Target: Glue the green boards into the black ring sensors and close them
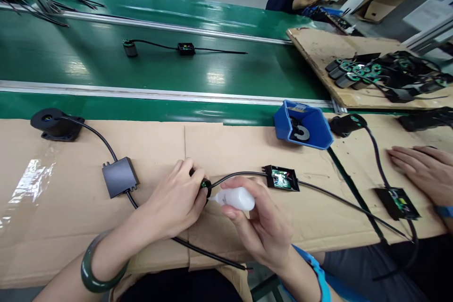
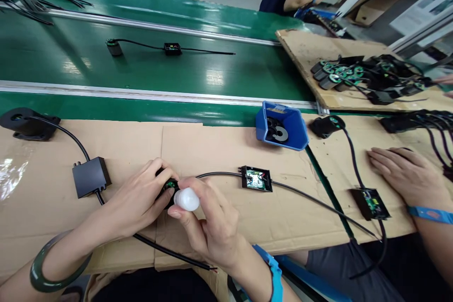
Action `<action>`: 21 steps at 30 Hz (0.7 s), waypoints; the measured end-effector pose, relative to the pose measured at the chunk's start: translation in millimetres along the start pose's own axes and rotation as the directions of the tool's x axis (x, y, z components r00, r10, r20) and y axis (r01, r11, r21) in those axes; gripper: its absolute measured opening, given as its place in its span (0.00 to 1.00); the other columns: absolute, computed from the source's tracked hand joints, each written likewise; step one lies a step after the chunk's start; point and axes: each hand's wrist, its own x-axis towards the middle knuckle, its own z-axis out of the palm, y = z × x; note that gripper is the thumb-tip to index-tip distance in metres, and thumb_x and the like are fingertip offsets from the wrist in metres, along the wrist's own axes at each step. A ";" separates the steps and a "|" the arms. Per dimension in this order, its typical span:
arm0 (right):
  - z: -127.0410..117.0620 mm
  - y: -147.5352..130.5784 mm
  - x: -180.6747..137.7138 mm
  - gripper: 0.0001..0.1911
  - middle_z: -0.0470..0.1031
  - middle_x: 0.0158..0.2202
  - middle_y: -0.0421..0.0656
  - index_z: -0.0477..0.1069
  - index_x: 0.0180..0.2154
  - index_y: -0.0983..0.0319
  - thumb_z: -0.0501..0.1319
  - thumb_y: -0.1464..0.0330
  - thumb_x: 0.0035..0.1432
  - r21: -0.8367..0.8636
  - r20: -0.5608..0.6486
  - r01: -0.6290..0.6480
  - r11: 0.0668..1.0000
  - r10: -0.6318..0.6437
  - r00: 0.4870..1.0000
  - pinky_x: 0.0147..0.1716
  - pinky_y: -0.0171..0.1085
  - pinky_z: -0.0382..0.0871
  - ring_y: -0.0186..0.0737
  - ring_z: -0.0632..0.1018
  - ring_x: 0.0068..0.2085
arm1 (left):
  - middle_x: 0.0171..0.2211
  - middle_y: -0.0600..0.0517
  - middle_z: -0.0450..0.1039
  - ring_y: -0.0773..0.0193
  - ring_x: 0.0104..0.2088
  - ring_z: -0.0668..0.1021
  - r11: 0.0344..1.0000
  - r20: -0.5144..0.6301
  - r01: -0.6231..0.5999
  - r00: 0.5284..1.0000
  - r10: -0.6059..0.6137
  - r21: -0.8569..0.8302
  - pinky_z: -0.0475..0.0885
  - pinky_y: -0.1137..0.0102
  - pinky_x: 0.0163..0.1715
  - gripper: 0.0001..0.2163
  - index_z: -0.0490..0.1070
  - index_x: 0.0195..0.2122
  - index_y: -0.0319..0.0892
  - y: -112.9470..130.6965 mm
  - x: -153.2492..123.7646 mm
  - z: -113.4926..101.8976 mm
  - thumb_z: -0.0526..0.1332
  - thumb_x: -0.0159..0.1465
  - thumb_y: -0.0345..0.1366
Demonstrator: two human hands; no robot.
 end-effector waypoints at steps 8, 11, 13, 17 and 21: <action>0.7 -2.2 1.2 0.12 0.78 0.37 0.45 0.65 0.51 0.58 0.57 0.65 0.67 -0.042 0.028 0.039 0.998 -0.037 0.999 0.30 0.37 0.75 0.40 0.78 0.33 | 0.42 0.44 0.65 0.51 0.43 0.70 1.000 -0.011 -0.007 1.000 0.007 0.016 0.71 0.56 0.41 0.07 0.66 0.38 0.41 0.6 -0.1 1.6 0.50 0.68 0.31; 0.6 -2.9 0.9 0.11 0.78 0.36 0.45 0.65 0.50 0.59 0.58 0.66 0.67 -0.045 0.028 0.053 0.998 -0.052 0.998 0.29 0.36 0.74 0.39 0.78 0.32 | 0.40 0.45 0.65 0.52 0.42 0.70 1.000 -0.012 -0.013 1.000 0.013 0.028 0.71 0.56 0.40 0.07 0.66 0.37 0.41 0.3 0.0 1.5 0.49 0.68 0.32; 0.2 -2.9 0.2 0.11 0.78 0.36 0.45 0.65 0.50 0.59 0.58 0.67 0.67 -0.046 0.033 0.056 0.997 -0.055 0.998 0.28 0.36 0.74 0.39 0.77 0.32 | 0.40 0.45 0.64 0.52 0.42 0.70 0.999 -0.009 -0.016 1.000 0.017 0.038 0.71 0.57 0.41 0.07 0.66 0.37 0.40 0.4 0.2 1.4 0.49 0.68 0.32; 0.1 -1.1 -0.8 0.12 0.78 0.35 0.44 0.66 0.51 0.58 0.59 0.68 0.66 -0.058 0.011 0.054 0.997 -0.054 0.999 0.27 0.36 0.73 0.40 0.77 0.32 | 0.40 0.45 0.64 0.53 0.41 0.70 0.999 0.000 -0.011 1.000 0.011 0.053 0.71 0.57 0.40 0.08 0.66 0.37 0.41 0.4 0.9 1.2 0.49 0.68 0.32; 0.8 -0.6 -0.7 0.14 0.79 0.35 0.44 0.67 0.52 0.57 0.60 0.68 0.65 -0.073 -0.009 0.057 0.996 -0.058 0.998 0.26 0.38 0.73 0.41 0.77 0.31 | 0.40 0.45 0.65 0.54 0.41 0.71 0.999 -0.008 -0.011 1.000 0.011 0.049 0.72 0.57 0.40 0.08 0.66 0.38 0.41 -0.1 1.2 1.3 0.49 0.68 0.33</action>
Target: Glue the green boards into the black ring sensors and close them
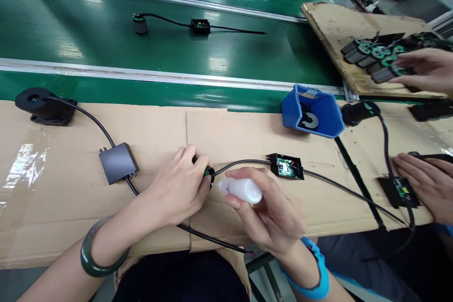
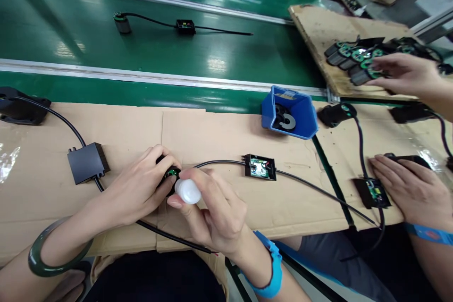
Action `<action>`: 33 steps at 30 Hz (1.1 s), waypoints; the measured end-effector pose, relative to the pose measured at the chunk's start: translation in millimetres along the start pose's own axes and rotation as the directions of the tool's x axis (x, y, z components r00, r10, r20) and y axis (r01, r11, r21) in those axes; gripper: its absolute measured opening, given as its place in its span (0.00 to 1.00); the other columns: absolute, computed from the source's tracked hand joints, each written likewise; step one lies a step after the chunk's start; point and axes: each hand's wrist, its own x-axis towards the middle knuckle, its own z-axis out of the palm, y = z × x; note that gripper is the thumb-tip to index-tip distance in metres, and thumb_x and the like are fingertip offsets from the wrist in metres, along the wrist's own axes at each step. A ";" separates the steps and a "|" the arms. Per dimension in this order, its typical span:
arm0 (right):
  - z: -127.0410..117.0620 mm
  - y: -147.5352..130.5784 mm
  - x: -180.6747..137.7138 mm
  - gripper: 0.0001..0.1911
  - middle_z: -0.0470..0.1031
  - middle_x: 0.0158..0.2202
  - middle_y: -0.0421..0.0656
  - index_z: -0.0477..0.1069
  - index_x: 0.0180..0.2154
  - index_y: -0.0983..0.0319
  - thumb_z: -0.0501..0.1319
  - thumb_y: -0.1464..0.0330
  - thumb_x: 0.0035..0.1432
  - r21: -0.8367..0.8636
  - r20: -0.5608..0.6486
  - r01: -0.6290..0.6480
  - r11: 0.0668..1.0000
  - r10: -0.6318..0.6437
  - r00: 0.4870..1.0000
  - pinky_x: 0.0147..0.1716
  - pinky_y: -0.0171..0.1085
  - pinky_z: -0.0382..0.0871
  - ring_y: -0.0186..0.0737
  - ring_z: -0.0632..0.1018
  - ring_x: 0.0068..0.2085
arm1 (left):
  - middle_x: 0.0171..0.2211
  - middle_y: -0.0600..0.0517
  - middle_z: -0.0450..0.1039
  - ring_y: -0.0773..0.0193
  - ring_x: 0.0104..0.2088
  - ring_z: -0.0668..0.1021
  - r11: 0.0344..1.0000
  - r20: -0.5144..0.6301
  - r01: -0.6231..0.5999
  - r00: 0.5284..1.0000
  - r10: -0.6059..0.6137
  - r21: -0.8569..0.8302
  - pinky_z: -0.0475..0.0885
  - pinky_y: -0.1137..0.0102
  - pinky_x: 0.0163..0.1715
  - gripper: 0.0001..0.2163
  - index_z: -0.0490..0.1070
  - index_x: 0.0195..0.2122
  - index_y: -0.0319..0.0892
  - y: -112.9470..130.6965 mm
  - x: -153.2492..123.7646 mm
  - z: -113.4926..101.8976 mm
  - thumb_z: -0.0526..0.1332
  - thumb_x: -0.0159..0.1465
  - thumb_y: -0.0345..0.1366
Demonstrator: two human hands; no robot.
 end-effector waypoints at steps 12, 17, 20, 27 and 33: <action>0.2 -1.7 4.6 0.11 0.79 0.32 0.44 0.70 0.48 0.60 0.61 0.69 0.63 -0.001 -0.030 0.019 1.000 -0.019 0.999 0.26 0.36 0.72 0.41 0.78 0.30 | 0.41 0.44 0.65 0.52 0.42 0.70 1.000 0.029 0.014 0.999 -0.014 -0.013 0.71 0.55 0.42 0.08 0.67 0.40 0.40 1.6 -0.4 -1.0 0.49 0.68 0.32; 2.5 -0.8 3.6 0.11 0.79 0.33 0.43 0.69 0.48 0.60 0.62 0.70 0.63 0.033 -0.022 0.012 0.999 -0.012 1.000 0.26 0.36 0.73 0.39 0.77 0.29 | 0.41 0.44 0.64 0.52 0.42 0.70 1.000 0.019 0.003 1.000 -0.003 -0.025 0.71 0.55 0.41 0.08 0.67 0.39 0.40 1.0 0.0 -1.4 0.49 0.68 0.32; 3.2 0.5 4.1 0.09 0.78 0.33 0.44 0.70 0.46 0.61 0.63 0.71 0.62 0.029 -0.050 0.005 1.000 -0.003 0.999 0.27 0.35 0.73 0.38 0.76 0.29 | 0.41 0.44 0.64 0.52 0.42 0.70 1.000 0.034 0.017 0.999 -0.016 -0.023 0.71 0.56 0.42 0.08 0.67 0.39 0.39 1.3 0.1 -2.9 0.49 0.68 0.31; 0.3 -2.6 4.3 0.08 0.79 0.33 0.43 0.70 0.46 0.62 0.61 0.69 0.64 0.043 -0.017 0.015 0.999 -0.015 1.000 0.26 0.34 0.73 0.37 0.78 0.29 | 0.41 0.44 0.64 0.51 0.43 0.70 0.999 0.020 0.012 1.000 -0.012 -0.033 0.71 0.55 0.41 0.08 0.67 0.39 0.39 0.8 -0.7 -1.9 0.49 0.68 0.32; 1.2 2.7 7.4 0.08 0.78 0.32 0.43 0.70 0.45 0.62 0.61 0.70 0.63 -0.006 -0.064 0.029 1.000 -0.030 0.998 0.24 0.34 0.72 0.36 0.76 0.27 | 0.43 0.44 0.64 0.50 0.45 0.70 0.999 0.026 0.028 0.999 -0.027 -0.047 0.71 0.54 0.43 0.10 0.68 0.42 0.40 0.8 0.1 -1.2 0.49 0.68 0.32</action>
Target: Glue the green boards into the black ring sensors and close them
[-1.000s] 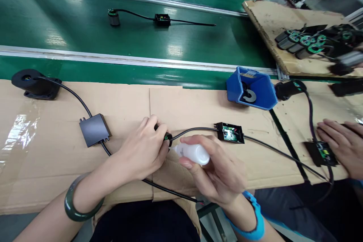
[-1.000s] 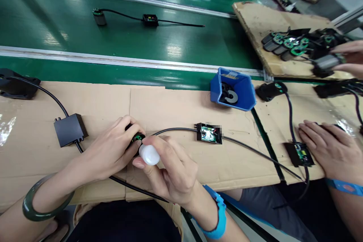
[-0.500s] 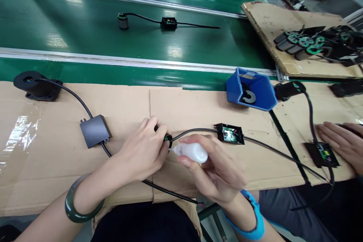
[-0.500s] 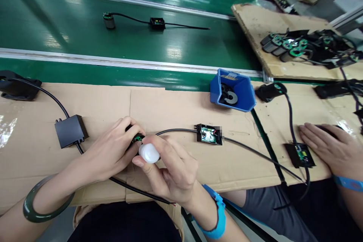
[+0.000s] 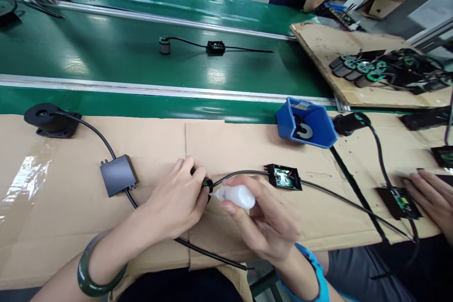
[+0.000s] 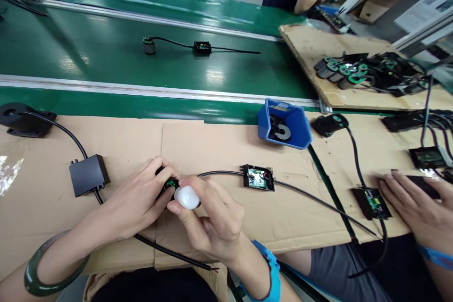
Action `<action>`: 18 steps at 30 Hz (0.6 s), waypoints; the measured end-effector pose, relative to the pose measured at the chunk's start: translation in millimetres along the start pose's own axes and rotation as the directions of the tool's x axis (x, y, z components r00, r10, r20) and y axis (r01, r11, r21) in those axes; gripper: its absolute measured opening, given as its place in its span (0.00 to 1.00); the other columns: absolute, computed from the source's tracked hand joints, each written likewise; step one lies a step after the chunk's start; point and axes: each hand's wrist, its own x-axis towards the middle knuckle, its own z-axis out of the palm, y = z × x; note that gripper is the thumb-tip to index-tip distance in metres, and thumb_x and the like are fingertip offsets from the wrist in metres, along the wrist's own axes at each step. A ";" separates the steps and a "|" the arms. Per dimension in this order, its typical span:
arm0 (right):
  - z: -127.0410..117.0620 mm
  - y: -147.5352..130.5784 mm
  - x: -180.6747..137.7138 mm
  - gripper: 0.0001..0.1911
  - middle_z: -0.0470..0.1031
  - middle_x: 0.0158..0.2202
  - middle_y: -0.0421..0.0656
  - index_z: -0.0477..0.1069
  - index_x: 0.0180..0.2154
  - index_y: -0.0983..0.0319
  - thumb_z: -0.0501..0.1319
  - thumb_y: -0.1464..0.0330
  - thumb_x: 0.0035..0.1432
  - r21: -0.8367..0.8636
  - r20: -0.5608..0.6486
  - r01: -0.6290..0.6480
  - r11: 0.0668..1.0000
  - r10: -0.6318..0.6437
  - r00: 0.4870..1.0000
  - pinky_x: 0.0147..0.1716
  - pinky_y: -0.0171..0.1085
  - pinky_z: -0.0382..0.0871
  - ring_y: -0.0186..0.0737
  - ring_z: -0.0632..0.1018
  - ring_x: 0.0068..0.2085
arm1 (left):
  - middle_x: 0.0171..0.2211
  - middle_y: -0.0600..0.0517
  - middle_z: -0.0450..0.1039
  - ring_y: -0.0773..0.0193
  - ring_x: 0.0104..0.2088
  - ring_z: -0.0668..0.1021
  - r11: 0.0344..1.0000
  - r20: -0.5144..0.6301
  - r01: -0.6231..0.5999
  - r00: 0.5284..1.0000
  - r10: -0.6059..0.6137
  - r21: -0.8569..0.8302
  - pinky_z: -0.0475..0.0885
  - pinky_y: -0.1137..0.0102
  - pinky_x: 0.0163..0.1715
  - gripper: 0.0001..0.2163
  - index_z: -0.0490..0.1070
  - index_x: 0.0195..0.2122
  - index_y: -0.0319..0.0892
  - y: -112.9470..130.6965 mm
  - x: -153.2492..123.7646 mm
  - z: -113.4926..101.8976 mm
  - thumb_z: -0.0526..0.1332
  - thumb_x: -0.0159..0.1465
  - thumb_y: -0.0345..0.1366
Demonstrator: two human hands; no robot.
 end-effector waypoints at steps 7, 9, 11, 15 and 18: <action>1.7 -1.6 -3.7 0.09 0.78 0.33 0.44 0.69 0.46 0.62 0.60 0.71 0.63 0.087 0.009 -0.035 0.996 0.034 0.999 0.26 0.34 0.74 0.37 0.77 0.29 | 0.43 0.44 0.64 0.50 0.45 0.69 0.999 -0.019 -0.010 1.000 0.009 -0.041 0.70 0.53 0.45 0.10 0.68 0.42 0.40 -1.8 -1.4 1.2 0.47 0.69 0.32; 1.9 -1.5 -5.5 0.08 0.77 0.32 0.43 0.69 0.46 0.62 0.60 0.71 0.63 0.111 0.009 -0.043 0.993 0.042 0.999 0.26 0.34 0.74 0.37 0.77 0.29 | 0.43 0.44 0.64 0.50 0.45 0.70 0.999 -0.026 -0.013 1.000 0.012 -0.048 0.70 0.53 0.45 0.10 0.68 0.42 0.40 -2.6 -1.4 2.4 0.47 0.69 0.31; 2.5 0.5 -6.2 0.09 0.77 0.32 0.43 0.69 0.46 0.62 0.60 0.72 0.63 0.095 -0.009 -0.031 0.995 0.032 0.999 0.26 0.34 0.74 0.37 0.77 0.29 | 0.43 0.44 0.64 0.50 0.45 0.70 0.999 -0.027 -0.010 1.000 0.008 -0.050 0.70 0.52 0.45 0.10 0.68 0.42 0.40 -3.4 -1.4 3.4 0.47 0.69 0.32; 4.5 5.2 -5.7 0.12 0.78 0.33 0.44 0.68 0.48 0.62 0.60 0.73 0.62 0.035 -0.053 0.024 0.999 -0.022 0.998 0.25 0.34 0.72 0.37 0.76 0.28 | 0.43 0.44 0.64 0.50 0.46 0.70 0.998 -0.033 -0.009 0.999 0.007 -0.058 0.70 0.52 0.46 0.10 0.68 0.43 0.40 -4.7 -1.9 3.4 0.47 0.69 0.32; 5.3 3.8 -6.8 0.11 0.78 0.33 0.45 0.68 0.48 0.62 0.60 0.73 0.63 0.023 -0.055 0.046 0.999 -0.045 0.997 0.25 0.35 0.72 0.38 0.77 0.28 | 0.43 0.44 0.64 0.50 0.47 0.70 0.997 -0.036 -0.019 0.999 0.016 -0.071 0.70 0.52 0.47 0.10 0.68 0.43 0.40 -4.6 -2.3 2.9 0.47 0.69 0.32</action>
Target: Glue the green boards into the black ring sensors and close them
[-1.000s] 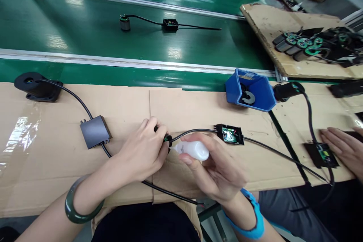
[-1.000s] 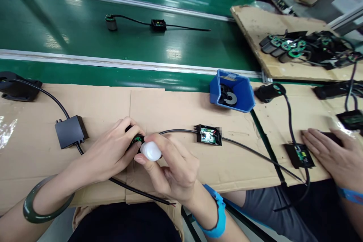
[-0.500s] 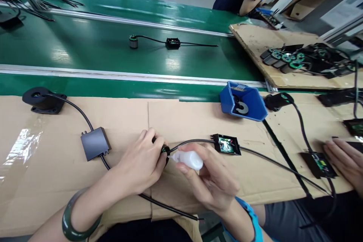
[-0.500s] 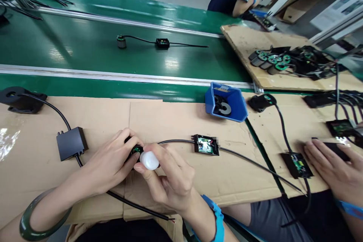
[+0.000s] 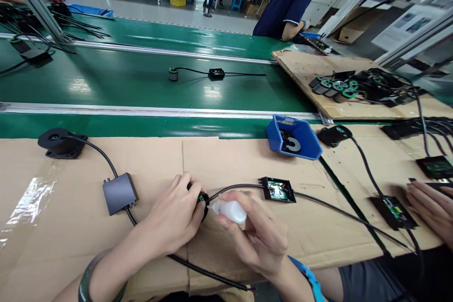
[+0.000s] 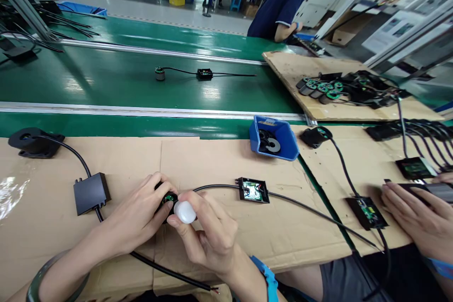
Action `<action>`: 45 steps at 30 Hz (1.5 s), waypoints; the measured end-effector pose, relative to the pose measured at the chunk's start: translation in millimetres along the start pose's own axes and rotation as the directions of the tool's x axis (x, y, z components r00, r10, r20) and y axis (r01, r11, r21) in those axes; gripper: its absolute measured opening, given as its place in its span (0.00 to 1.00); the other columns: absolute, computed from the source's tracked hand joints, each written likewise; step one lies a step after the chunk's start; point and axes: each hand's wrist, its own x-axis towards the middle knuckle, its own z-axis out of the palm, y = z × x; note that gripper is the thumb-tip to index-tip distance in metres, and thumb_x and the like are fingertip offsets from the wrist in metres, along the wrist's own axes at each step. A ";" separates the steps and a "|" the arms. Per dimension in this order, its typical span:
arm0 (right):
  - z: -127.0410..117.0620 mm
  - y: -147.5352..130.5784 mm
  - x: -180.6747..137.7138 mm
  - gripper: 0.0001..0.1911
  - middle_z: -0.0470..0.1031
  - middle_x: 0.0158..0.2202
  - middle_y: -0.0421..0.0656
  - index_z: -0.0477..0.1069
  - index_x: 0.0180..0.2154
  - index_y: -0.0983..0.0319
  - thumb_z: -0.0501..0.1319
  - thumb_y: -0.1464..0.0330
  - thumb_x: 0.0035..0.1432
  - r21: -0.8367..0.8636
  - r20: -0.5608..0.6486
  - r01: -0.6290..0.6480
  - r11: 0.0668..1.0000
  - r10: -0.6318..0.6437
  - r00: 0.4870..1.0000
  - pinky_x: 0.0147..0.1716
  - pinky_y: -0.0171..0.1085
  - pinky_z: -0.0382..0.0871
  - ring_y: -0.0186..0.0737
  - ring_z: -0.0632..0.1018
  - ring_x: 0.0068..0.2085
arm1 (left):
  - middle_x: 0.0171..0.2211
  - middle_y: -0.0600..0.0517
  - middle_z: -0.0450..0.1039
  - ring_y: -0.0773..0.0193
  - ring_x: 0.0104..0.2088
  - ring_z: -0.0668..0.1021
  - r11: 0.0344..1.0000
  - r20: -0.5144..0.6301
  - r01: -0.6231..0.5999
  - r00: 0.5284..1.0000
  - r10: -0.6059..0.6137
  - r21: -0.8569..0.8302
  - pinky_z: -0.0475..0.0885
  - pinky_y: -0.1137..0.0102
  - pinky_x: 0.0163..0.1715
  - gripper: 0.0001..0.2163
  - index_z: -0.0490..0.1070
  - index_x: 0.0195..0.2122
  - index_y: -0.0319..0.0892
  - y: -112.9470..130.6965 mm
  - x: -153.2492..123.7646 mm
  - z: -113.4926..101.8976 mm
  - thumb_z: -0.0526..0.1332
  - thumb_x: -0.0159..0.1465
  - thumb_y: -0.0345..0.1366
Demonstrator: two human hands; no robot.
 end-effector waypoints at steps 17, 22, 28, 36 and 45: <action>-3.4 7.4 -11.7 0.09 0.78 0.34 0.44 0.75 0.44 0.58 0.64 0.66 0.61 0.505 -0.260 -0.319 0.802 0.493 0.830 0.23 0.32 0.72 0.39 0.80 0.33 | 0.43 0.47 0.66 0.53 0.45 0.72 0.985 -0.016 0.089 0.996 -0.093 -0.150 0.67 0.56 0.48 0.12 0.69 0.43 0.43 -5.1 1.9 -2.5 0.47 0.69 0.36; -11.3 18.7 1.6 0.13 0.79 0.30 0.42 0.77 0.40 0.60 0.66 0.58 0.59 0.811 -0.301 -0.229 0.538 0.720 0.625 0.16 0.26 0.65 0.27 0.69 0.20 | 0.41 0.49 0.70 0.57 0.44 0.73 0.853 0.013 0.116 0.992 -0.127 -0.508 0.66 0.63 0.47 0.10 0.70 0.40 0.44 -9.5 4.3 -5.4 0.53 0.67 0.42; -10.1 28.8 18.6 0.10 0.79 0.33 0.43 0.77 0.41 0.58 0.65 0.60 0.60 0.874 -0.103 -0.259 0.411 0.677 0.729 0.20 0.28 0.72 0.30 0.74 0.24 | 0.38 0.53 0.69 0.61 0.39 0.72 0.527 0.134 0.151 0.988 -0.071 -0.836 0.67 0.70 0.39 0.26 0.67 0.46 0.42 -0.7 4.3 8.2 0.74 0.49 0.42; -12.4 25.8 0.3 0.09 0.77 0.37 0.46 0.73 0.46 0.59 0.62 0.67 0.64 0.643 -0.124 -0.271 0.717 0.446 0.886 0.27 0.33 0.77 0.39 0.79 0.33 | 0.44 0.50 0.73 0.57 0.46 0.74 0.404 0.035 0.084 0.991 -0.129 -0.911 0.66 0.67 0.47 0.29 0.70 0.46 0.42 -2.5 8.0 32.1 0.76 0.42 0.31; -18.1 11.1 6.7 0.08 0.80 0.33 0.47 0.73 0.44 0.62 0.61 0.68 0.63 0.276 -0.109 -0.079 0.958 0.113 0.988 0.25 0.38 0.78 0.44 0.81 0.32 | 0.42 0.50 0.71 0.60 0.42 0.73 0.382 0.008 0.041 0.996 -0.088 -0.923 0.66 0.69 0.42 0.26 0.69 0.44 0.41 1.5 10.0 37.0 0.74 0.43 0.28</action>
